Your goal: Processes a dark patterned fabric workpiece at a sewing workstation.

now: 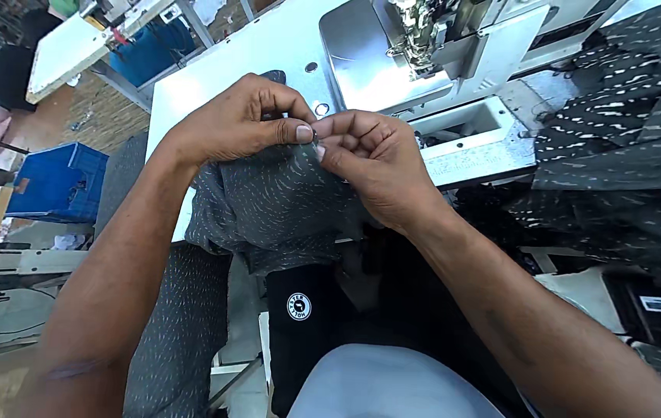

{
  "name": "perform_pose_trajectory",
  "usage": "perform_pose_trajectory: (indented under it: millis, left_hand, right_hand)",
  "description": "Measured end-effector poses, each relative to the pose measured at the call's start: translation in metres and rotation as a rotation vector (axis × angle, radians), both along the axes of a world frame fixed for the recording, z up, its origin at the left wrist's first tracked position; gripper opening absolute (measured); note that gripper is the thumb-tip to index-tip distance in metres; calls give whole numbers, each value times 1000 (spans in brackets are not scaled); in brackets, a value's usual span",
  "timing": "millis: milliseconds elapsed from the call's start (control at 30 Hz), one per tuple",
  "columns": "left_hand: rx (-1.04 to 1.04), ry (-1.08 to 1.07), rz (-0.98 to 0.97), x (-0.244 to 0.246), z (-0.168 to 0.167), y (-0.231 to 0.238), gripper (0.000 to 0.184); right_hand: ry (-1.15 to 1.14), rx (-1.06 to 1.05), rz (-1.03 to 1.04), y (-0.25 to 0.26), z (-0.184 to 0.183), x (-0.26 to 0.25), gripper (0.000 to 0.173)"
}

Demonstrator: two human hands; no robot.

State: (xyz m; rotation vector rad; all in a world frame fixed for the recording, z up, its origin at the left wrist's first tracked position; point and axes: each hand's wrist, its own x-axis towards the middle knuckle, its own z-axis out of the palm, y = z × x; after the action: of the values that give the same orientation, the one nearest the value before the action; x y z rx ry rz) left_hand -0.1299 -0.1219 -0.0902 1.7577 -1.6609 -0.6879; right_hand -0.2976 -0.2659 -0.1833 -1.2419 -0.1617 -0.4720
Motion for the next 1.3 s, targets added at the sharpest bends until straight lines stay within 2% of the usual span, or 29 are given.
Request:
perform_pose_trajectory:
  millis: [67,133,167,233,267,400,500,700,833,900,967,1067,1100,1200,1300]
  left_hand:
    - [-48,-20,-29,2,1,-7,16]
    - [-122,-77,-23,-3,6,-11,17]
    - [-152,-110,-22,-5,11,-13,17]
    - [-191,-173,2,-6,20,-13,15]
    - [-201,-202,21,-6,22,-13,15]
    - [-239,-285,122,-8,28,-12,13]
    - [-263,-313,178,-8,30,-9,12]
    - [-309,-307,233,-14,24,-10,11]
    - [-417,-299,186,-10,19,-49,13]
    - [-448,-259,134,-8,5,-86,16]
    - [-407,-201,119,-10,-18,-118,21]
    - [-343,-123,203,-11,-59,-139,30]
    - [-359,-143,235,-10,-68,-138,30]
    - [-391,-419,250,-10,-73,-135,17]
    - [-261,-689,271,-35,-63,-124,22]
  right_hand:
    - [-82,-122,-5,-6,-6,-2,23]
    - [-114,-316,-71,-13,-20,-9,10]
    - [-107,-408,-112,-18,-28,-14,12]
    - [-63,-490,-160,-27,-39,-22,36]
    - [-37,-485,-173,-28,-42,-24,40]
    - [40,-333,-256,-29,-40,-24,16]
    - [83,-198,-249,-33,-37,-29,9]
    - [93,-137,-318,-34,-32,-33,12]
    - [57,-194,-407,-47,-20,-50,11]
    - [102,-202,-486,-64,-27,-56,12]
    - [260,-213,-507,-81,-39,-68,10]
    - [456,-309,-470,-95,-47,-90,26]
    - [479,-358,-472,-98,-49,-93,30]
    - [460,-569,-529,-107,-58,-86,26]
    - [421,-729,-562,-112,-61,-79,21]
